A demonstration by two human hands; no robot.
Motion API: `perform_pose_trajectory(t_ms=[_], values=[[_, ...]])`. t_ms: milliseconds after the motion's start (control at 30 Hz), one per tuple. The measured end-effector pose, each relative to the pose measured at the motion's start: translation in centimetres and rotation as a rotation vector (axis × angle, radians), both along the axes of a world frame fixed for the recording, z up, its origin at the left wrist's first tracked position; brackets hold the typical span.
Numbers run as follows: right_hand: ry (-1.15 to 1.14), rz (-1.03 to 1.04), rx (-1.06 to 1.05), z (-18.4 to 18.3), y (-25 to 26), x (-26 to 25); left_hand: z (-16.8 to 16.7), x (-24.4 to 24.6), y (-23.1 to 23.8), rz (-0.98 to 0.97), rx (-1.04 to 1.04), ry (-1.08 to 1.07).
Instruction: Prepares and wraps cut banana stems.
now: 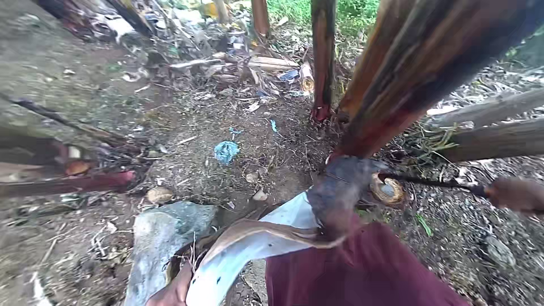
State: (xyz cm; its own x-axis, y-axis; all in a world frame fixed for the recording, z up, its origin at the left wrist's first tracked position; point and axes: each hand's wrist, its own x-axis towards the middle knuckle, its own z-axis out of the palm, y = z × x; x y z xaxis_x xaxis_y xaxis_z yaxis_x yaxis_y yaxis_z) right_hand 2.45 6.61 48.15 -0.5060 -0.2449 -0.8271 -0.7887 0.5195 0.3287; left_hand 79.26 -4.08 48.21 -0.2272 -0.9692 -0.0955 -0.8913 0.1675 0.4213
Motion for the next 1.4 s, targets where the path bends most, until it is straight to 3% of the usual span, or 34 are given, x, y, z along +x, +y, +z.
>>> perform_pose_trajectory(t_ms=[167, 333, 500, 600, 700, 833, 1000, 1167, 1300, 1400], values=[[0.046, 0.045, 0.029, -8.5, 1.0, 13.1, -5.4, 8.1, -6.9, 0.152, 0.041, -0.105], [0.023, 0.016, 0.004, -9.3, -3.6, 23.5, -10.0, 12.6, -17.3, 0.201, 0.128, -0.28], [-0.115, 0.058, 0.017, -10.2, -12.3, 30.0, -15.0, 14.0, -29.6, 0.199, 0.134, -0.38], [-0.23, 0.071, -0.018, -15.7, -17.6, 31.2, -20.4, 13.1, -38.9, 0.181, 0.174, -0.446], [-0.285, -0.038, -0.008, -25.2, -23.1, 31.1, -26.3, 12.3, -48.6, 0.138, 0.15, -0.454], [-0.309, -0.211, -0.06, -37.2, -32.0, 32.9, -31.0, 12.0, -61.6, 0.162, 0.103, -0.439], [-0.294, -0.422, -0.015, -37.8, -40.4, 33.2, -31.7, 9.4, -70.7, 0.137, 0.114, -0.363], [-0.247, -0.964, -0.236, -42.3, -41.4, 32.2, -36.8, 4.8, -84.5, -0.016, 0.09, -0.358], [-0.199, -1.277, -0.336, -47.4, -44.3, 39.2, -39.2, -2.0, -95.4, -0.173, 0.08, -0.355], [-0.172, -1.344, -0.424, -45.5, -49.1, 44.5, -39.3, -7.4, -100.9, -0.273, 0.108, -0.372]])
